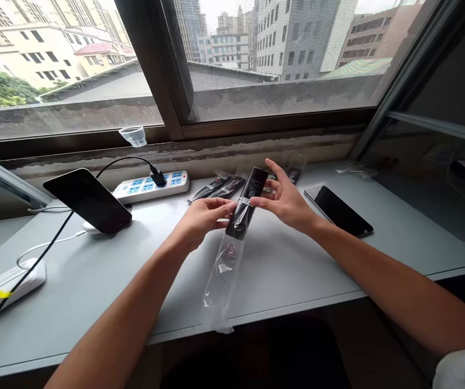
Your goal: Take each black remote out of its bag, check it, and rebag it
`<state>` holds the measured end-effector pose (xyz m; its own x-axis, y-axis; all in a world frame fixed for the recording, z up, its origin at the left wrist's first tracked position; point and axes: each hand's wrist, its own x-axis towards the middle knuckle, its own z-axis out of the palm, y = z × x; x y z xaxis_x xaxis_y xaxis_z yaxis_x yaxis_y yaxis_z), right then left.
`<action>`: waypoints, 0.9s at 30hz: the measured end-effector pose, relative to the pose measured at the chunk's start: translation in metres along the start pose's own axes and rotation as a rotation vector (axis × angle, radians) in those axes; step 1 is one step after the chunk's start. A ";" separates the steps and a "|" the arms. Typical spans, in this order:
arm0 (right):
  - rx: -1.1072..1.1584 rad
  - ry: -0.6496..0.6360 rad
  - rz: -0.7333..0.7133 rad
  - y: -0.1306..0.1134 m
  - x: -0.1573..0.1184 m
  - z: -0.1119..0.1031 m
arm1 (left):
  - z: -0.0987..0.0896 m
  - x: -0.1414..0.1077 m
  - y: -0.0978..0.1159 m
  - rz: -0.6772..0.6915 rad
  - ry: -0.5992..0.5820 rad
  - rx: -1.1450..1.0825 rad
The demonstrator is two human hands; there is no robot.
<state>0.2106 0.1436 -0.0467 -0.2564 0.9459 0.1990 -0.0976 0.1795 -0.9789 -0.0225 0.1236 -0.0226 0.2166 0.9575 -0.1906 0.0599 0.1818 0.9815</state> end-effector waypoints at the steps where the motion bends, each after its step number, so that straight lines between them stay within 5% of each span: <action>1: 0.001 0.023 -0.007 0.001 0.001 0.001 | 0.001 0.000 -0.001 0.010 0.007 -0.009; 5: -0.024 -0.007 -0.019 0.005 0.002 0.003 | 0.009 0.000 -0.002 0.064 0.039 -0.021; 10: -0.172 -0.221 0.035 0.001 -0.001 0.003 | 0.015 -0.002 -0.003 0.137 0.074 -0.033; 16: 0.042 -0.223 0.273 -0.001 -0.004 0.002 | 0.016 0.000 -0.004 0.197 0.154 -0.051; 22: 0.066 -0.474 0.333 -0.003 -0.009 0.009 | 0.018 0.004 -0.010 0.286 0.252 -0.094; 27: 0.056 -0.367 0.267 -0.002 -0.008 0.007 | 0.018 -0.002 -0.005 0.452 0.216 -0.013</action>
<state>0.2064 0.1334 -0.0459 -0.6026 0.7966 -0.0471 -0.0308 -0.0822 -0.9961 -0.0057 0.1162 -0.0277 0.0115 0.9655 0.2603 -0.0059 -0.2602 0.9655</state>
